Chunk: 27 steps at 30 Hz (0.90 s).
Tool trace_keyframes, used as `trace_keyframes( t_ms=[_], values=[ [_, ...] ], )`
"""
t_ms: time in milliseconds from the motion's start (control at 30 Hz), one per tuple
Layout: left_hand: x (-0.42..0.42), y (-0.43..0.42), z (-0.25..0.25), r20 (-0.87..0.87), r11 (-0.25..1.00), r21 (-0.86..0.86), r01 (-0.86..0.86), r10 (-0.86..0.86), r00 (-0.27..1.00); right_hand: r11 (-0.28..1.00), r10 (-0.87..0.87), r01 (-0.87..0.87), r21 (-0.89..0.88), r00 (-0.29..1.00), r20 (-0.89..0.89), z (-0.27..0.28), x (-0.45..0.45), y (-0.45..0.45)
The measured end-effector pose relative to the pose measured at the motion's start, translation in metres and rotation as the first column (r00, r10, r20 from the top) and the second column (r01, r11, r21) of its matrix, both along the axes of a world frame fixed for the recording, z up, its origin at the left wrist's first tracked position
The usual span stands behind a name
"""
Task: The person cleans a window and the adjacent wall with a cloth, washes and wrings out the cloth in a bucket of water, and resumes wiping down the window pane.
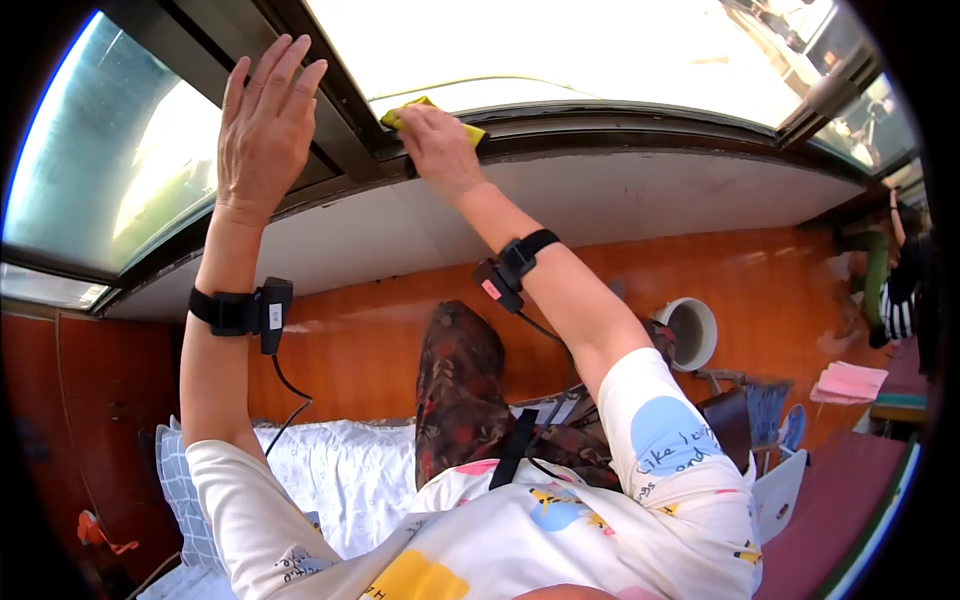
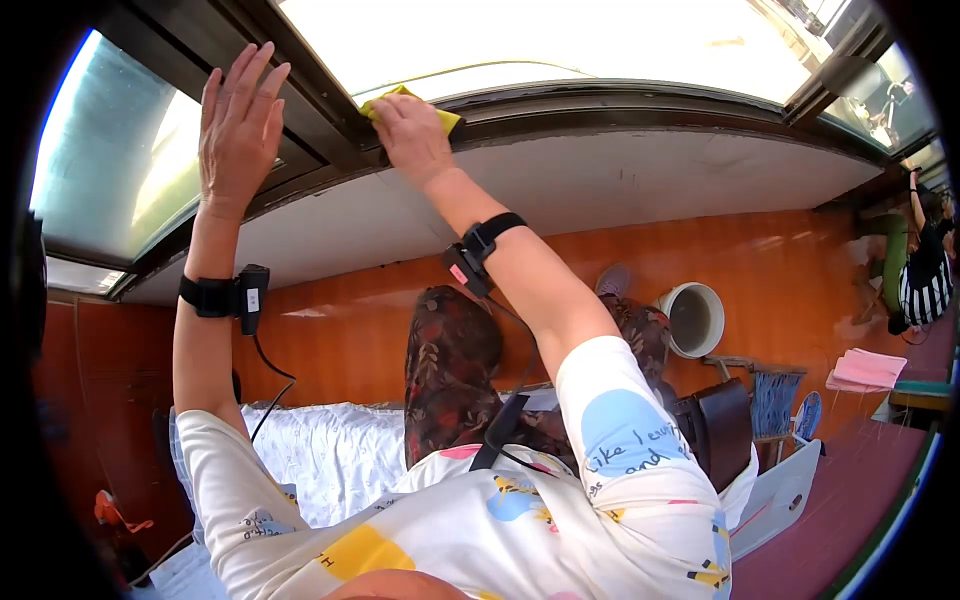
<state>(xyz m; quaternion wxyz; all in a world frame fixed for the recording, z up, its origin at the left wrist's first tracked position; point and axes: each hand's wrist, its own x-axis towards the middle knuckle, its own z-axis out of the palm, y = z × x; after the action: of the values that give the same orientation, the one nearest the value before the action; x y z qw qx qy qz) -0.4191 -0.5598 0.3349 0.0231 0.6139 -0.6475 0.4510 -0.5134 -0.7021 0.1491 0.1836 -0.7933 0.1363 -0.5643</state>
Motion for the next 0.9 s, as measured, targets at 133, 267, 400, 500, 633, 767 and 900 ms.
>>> trace_keyframes(
  t_ms=[133, 267, 400, 500, 633, 767, 900],
  values=[
    [0.026, -0.040, 0.042, 0.228, 0.999, 0.049, 0.017, -0.028, 0.973, 0.983, -0.084, 0.036, -0.181, 0.961, -0.265, -0.035, 0.015, 0.022],
    [0.069, -0.065, 0.045, 0.324, 0.999, 0.047, -0.027, 0.010, 0.946, 0.989, 0.004, -0.062, -0.130, 0.913, -0.407, -0.038, -0.026, -0.015],
    [0.096, -0.071, 0.038, 0.398, 0.996, -0.009, 0.090, -0.079, 0.914, 0.974, -0.141, 0.059, -0.219, 0.915, -0.378, -0.046, -0.117, -0.087],
    [0.104, -0.069, 0.043, 0.417, 0.992, -0.004, 0.125, -0.112, 0.902, 0.950, -0.277, 0.199, -0.240, 0.893, -0.356, -0.043, -0.206, -0.149],
    [0.130, -0.061, 0.041, 0.445, 0.997, 0.071, 0.014, -0.044, 0.894, 0.889, -0.452, 0.362, -0.281, 0.794, -0.407, -0.046, -0.305, -0.226],
    [0.129, -0.055, 0.047, 0.308, 0.981, 0.183, -0.059, 0.000, 0.951, 0.802, -0.596, 0.489, -0.342, 0.679, -0.428, -0.062, -0.384, -0.295],
    [0.155, -0.043, 0.039, 0.164, 0.953, 0.262, -0.152, 0.111, 0.980, 0.676, -0.725, 0.665, -0.318, 0.523, -0.447, -0.065, -0.436, -0.336]
  ],
)
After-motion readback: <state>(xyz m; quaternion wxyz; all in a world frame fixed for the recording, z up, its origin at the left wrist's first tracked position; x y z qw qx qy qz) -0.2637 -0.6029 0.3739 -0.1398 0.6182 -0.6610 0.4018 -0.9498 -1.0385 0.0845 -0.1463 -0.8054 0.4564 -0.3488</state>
